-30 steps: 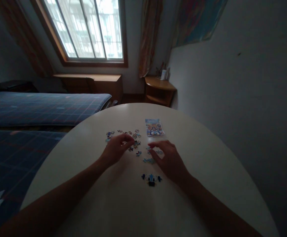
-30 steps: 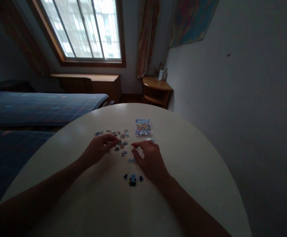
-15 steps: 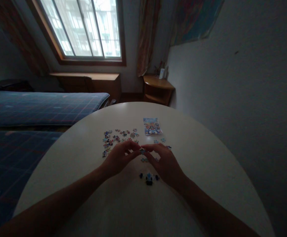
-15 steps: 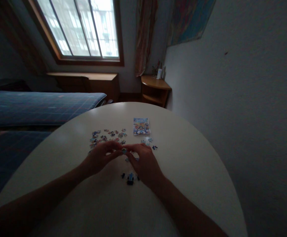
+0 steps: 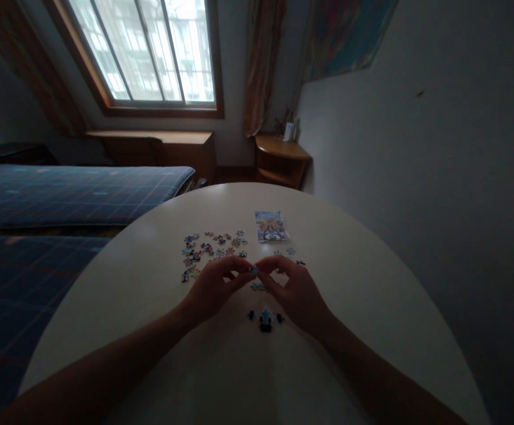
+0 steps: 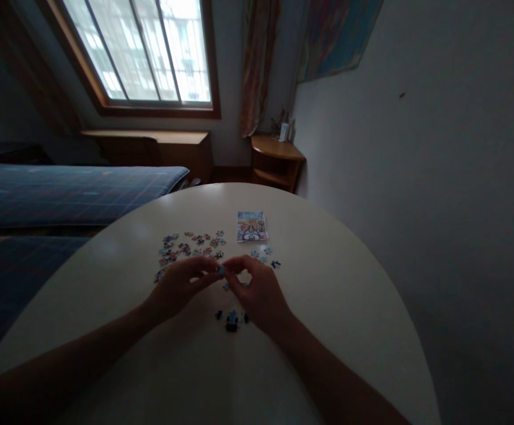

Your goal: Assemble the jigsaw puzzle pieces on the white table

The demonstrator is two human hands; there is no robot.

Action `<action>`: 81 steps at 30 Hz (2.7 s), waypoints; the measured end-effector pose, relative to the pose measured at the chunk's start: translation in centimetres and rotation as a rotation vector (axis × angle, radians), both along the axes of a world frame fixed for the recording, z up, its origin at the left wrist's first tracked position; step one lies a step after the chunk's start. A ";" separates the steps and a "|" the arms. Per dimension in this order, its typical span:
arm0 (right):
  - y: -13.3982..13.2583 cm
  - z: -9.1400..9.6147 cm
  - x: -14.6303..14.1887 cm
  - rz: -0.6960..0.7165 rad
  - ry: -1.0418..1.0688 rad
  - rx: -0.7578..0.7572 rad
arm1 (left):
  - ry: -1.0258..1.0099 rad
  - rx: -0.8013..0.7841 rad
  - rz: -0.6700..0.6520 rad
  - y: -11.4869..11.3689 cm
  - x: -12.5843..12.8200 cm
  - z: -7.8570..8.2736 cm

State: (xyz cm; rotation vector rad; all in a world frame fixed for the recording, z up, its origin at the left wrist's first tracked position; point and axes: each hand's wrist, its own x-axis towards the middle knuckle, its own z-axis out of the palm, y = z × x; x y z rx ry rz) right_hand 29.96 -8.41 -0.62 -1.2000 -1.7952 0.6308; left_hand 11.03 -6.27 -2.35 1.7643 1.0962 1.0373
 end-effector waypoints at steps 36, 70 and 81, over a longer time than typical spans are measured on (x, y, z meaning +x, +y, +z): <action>0.1 -0.8 0.3 0.051 -0.100 0.048 | 0.115 0.020 -0.052 -0.1 0.0 -0.4; 0.5 -1.6 1.4 0.014 -0.040 0.008 | 0.034 0.096 -0.054 0.0 0.5 -1.5; 0.4 -1.9 1.5 0.018 -0.065 0.094 | 0.017 0.124 -0.065 -0.1 0.6 -1.3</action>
